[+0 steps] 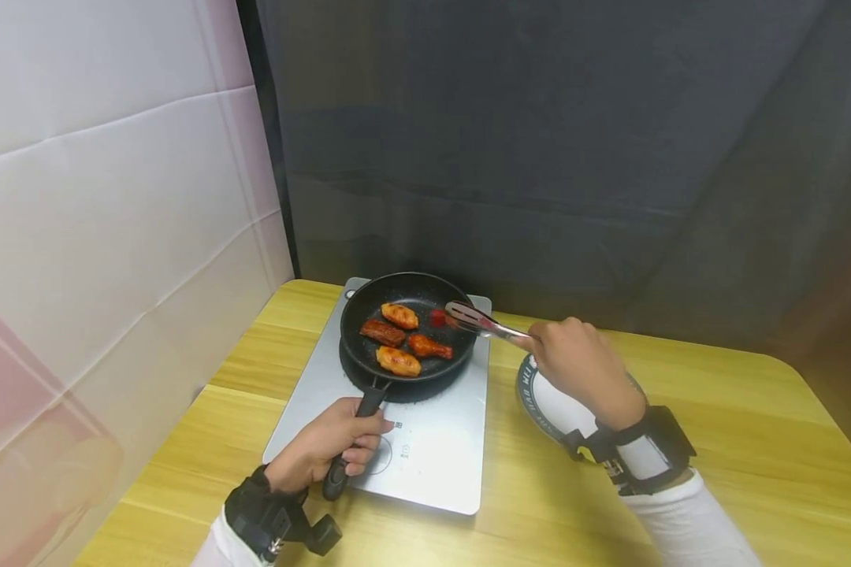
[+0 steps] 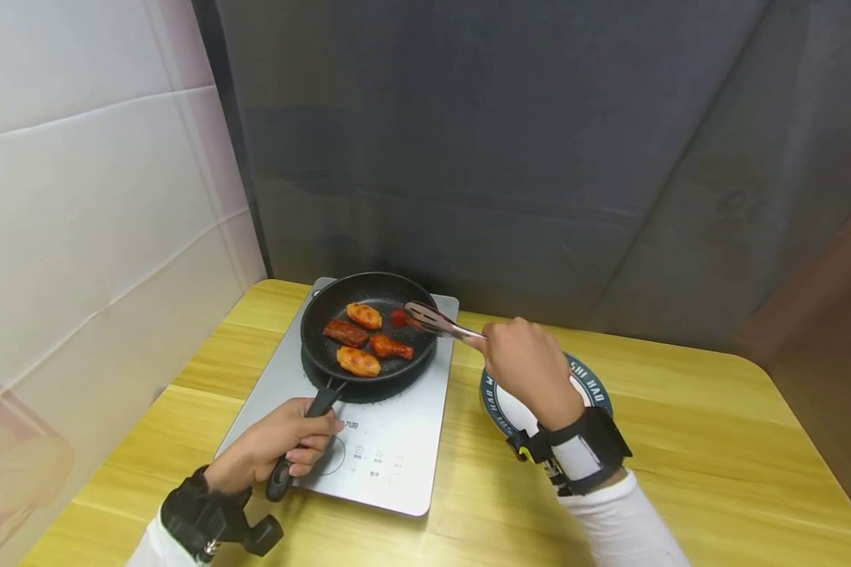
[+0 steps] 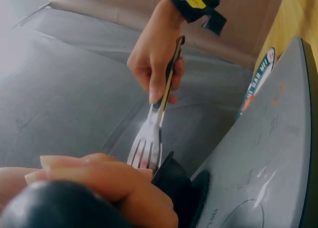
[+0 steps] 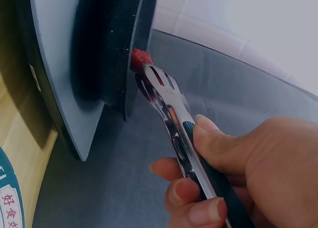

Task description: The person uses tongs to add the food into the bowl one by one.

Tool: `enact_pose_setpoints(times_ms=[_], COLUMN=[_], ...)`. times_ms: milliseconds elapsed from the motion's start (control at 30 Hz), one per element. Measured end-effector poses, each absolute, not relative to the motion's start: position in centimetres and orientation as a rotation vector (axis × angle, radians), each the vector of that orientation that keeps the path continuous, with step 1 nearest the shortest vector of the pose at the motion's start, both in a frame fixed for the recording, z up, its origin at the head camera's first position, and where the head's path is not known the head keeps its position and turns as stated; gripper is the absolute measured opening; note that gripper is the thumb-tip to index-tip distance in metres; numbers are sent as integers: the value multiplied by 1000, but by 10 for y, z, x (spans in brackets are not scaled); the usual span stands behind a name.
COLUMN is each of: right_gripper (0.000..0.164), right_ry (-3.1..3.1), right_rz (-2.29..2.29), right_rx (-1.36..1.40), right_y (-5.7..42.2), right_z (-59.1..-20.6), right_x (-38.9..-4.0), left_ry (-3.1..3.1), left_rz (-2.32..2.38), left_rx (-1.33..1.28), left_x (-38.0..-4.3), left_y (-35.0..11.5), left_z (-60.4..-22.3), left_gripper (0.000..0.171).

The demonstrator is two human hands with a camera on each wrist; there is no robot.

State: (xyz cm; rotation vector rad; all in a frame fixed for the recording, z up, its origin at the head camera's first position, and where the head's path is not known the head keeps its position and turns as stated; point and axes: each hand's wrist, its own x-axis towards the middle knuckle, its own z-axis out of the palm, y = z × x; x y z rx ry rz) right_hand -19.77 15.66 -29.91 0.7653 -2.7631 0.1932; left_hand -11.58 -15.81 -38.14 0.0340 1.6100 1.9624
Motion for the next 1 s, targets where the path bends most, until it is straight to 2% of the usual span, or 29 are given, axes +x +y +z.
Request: enact_pose_setpoints(times_ms=[333, 1000], right_gripper=[34, 36], right_ry=[-2848, -2869], right_rz=[143, 68], right_rx=[703, 690], right_y=[140, 125], right_z=[-301, -290], right_x=[-211, -204], left_ry=[1611, 1600], left_rz=[1973, 1980], left_rx=[42, 41], left_x=[-115, -115], left_y=[-157, -158], left_z=[-381, -379], left_gripper=[23, 23])
